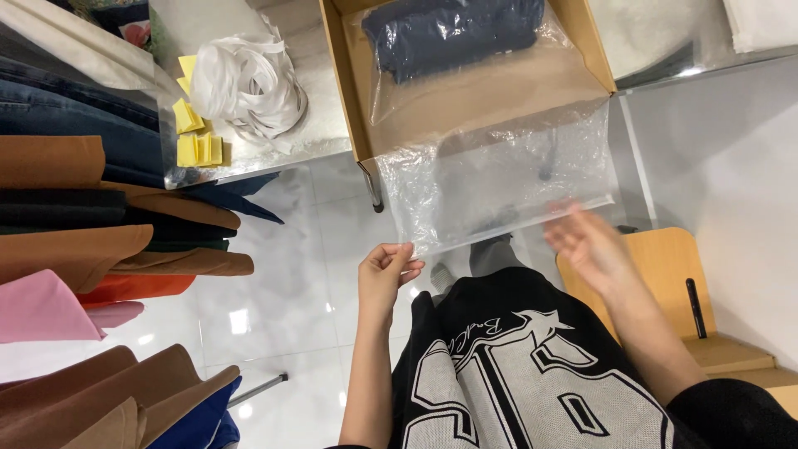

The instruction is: The person opens a cardboard box and removes a dark blue garment wrapped in plastic. They unwrap the item, unfold it, and place it on a green hanger. The person then hangs the garment on a clothing rack and returns to the table to handle the plastic wrap and cardboard box.

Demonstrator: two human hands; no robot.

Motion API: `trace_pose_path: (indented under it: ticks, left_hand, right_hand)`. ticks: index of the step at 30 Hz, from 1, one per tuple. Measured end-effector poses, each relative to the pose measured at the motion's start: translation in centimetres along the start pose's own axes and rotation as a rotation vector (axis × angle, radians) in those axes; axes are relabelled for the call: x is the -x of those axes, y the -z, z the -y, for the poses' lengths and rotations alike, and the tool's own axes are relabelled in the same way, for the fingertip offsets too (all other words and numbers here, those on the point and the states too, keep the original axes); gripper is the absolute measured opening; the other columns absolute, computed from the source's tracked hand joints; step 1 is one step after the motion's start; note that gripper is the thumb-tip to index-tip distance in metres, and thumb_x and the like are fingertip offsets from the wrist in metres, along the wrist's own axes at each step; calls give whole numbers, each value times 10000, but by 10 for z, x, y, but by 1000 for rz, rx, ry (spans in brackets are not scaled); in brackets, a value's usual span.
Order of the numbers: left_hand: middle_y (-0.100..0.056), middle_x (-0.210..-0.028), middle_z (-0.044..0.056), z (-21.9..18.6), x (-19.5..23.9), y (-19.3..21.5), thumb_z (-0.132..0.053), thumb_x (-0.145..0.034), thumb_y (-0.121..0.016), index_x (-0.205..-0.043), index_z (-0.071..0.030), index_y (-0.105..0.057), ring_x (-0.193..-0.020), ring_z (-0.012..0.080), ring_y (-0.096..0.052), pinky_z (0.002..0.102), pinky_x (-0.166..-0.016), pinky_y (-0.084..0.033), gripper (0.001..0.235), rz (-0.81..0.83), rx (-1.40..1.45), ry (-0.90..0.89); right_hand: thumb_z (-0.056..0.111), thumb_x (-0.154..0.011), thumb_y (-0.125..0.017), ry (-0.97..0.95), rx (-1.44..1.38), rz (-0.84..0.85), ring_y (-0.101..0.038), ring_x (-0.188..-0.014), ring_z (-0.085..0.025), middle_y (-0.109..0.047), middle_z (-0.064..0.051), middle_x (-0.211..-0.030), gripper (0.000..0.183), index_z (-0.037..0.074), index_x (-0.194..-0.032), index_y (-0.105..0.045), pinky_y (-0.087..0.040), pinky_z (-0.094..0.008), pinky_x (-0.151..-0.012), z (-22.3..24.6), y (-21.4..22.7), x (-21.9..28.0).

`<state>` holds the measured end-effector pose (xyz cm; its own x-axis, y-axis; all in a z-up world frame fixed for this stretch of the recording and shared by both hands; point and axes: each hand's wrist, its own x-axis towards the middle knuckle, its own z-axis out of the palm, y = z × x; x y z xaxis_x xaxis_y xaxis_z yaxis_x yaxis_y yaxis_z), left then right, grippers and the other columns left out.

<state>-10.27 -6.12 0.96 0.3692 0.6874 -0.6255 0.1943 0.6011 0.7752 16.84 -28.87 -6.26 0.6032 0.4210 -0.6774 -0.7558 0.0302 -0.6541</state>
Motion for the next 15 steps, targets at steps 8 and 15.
trace_pose_path:
  ticks: [8, 15]
  left_hand:
    - [-719, -837, 165, 6, 0, -8, -115, -974, -778, -1021, 82, -721, -770, 261, -805, 328, -749, -702, 210, 34, 40, -28]
    - [-714, -825, 145, -7, 14, -12, -114, -974, -771, -1034, 87, -715, -747, 219, -797, 296, -741, -695, 217, 13, 22, -42]
  right_hand:
    - [104, -886, -779, -257, 280, 349, -713, -1198, -377, -688, -256, -1395, 554, -25, -1375, -552, -570, -552, -1035, -36, -135, 71]
    - [113, -922, -807, -238, 305, 403, -779, -1046, -293, -773, -169, -1199, 426, -60, -1298, -707, -620, -507, -983, -63, -155, 73]
